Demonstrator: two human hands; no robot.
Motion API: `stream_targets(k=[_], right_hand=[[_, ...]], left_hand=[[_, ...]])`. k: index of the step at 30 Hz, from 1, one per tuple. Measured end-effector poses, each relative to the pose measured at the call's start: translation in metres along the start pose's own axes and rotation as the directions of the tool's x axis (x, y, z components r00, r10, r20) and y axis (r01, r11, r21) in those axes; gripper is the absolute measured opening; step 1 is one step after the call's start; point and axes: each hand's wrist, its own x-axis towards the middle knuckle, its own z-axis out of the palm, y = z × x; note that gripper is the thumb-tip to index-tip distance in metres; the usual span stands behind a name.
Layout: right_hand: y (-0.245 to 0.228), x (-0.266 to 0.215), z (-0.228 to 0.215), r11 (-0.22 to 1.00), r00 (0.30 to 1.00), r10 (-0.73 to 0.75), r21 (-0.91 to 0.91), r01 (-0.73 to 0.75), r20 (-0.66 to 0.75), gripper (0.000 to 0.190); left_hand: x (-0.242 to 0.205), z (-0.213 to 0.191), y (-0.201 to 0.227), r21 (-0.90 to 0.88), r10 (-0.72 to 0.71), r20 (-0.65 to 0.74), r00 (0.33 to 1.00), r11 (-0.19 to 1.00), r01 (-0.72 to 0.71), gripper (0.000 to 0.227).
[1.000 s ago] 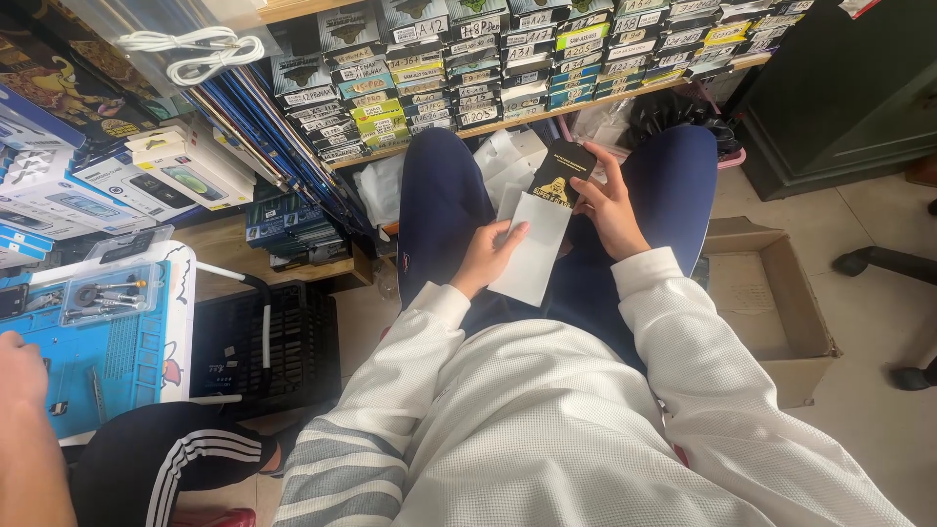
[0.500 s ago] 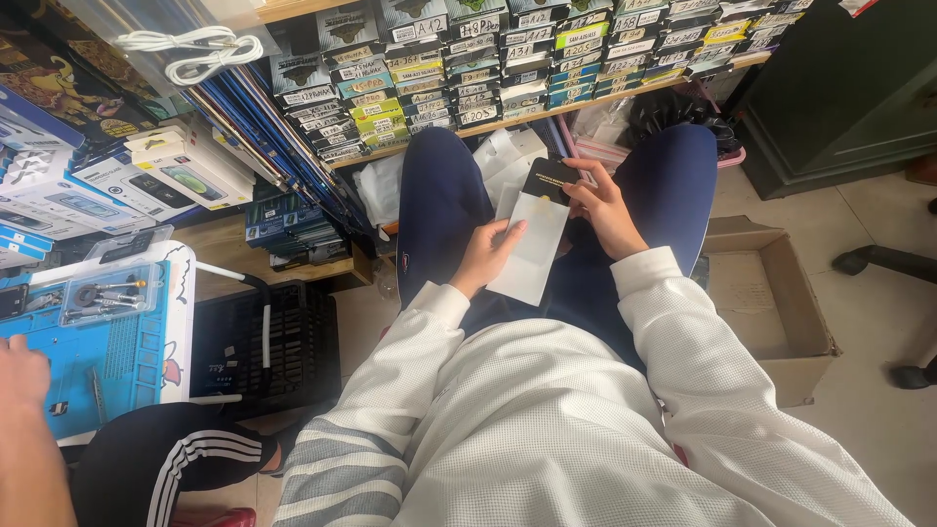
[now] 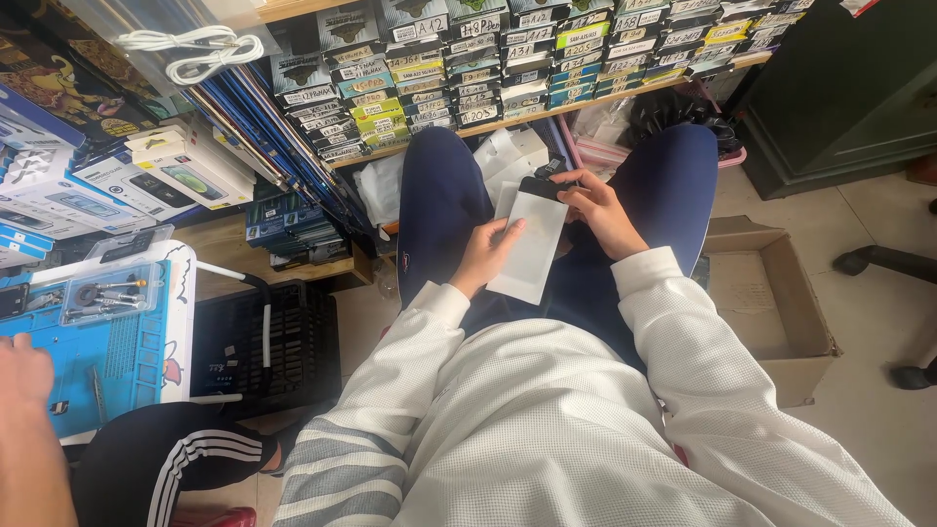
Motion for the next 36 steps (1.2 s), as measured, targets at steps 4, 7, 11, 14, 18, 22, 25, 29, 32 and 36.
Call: stream_targets(k=[4, 7, 11, 14, 18, 22, 25, 29, 32, 36], right_hand=[[-0.012, -0.007, 0.005, 1.0, 1.0, -0.005, -0.005, 0.005, 0.015, 0.032], [-0.014, -0.008, 0.006, 1.0, 0.999, -0.011, -0.019, 0.012, 0.041, 0.031], [-0.018, -0.011, 0.006, 0.999, 0.996, -0.008, -0.031, 0.011, 0.091, 0.031], [-0.011, -0.01, 0.005, 0.999, 0.99, -0.014, -0.049, 0.021, 0.143, 0.031], [-0.026, -0.022, 0.012, 0.995, 0.981, -0.034, -0.082, 0.051, 0.189, 0.03], [-0.019, -0.017, 0.011, 0.994, 0.981, -0.05, -0.082, 0.066, 0.185, 0.031], [-0.005, -0.007, 0.004, 0.995, 0.993, -0.053, -0.084, 0.062, 0.104, 0.022], [0.007, 0.004, -0.024, 0.984, 0.958, -0.177, -0.03, 0.175, -0.227, 0.023], [0.011, 0.009, -0.074, 0.943, 0.817, -0.233, 0.083, 0.322, -0.528, 0.023], [0.002, -0.022, -0.15, 0.901, 0.484, -0.1, 0.127, 0.415, -0.87, 0.018]], left_hand=[[0.004, 0.001, -0.013, 0.003, -0.007, -0.001, 1.0, 1.0, 0.007, 0.033], [0.003, 0.0, -0.009, -0.007, -0.024, -0.01, 1.0, 1.0, 0.024, 0.034], [0.001, 0.002, 0.001, -0.041, -0.076, -0.02, 0.997, 0.996, 0.075, 0.038], [-0.002, 0.002, 0.011, -0.079, -0.127, -0.036, 0.991, 0.989, 0.123, 0.038], [0.001, -0.001, 0.005, -0.097, -0.171, -0.044, 0.984, 0.981, 0.166, 0.037], [0.002, -0.001, 0.002, -0.093, -0.172, -0.047, 0.984, 0.982, 0.167, 0.038], [0.009, -0.005, -0.018, -0.095, -0.212, 0.017, 0.977, 0.973, 0.212, 0.042], [0.003, -0.002, -0.006, -0.154, -0.23, 0.014, 0.973, 0.961, 0.229, 0.046], [0.004, -0.002, 0.016, -0.165, -0.298, 0.017, 0.954, 0.94, 0.297, 0.043], [0.008, -0.002, 0.015, -0.144, -0.34, 0.001, 0.94, 0.931, 0.337, 0.038]])
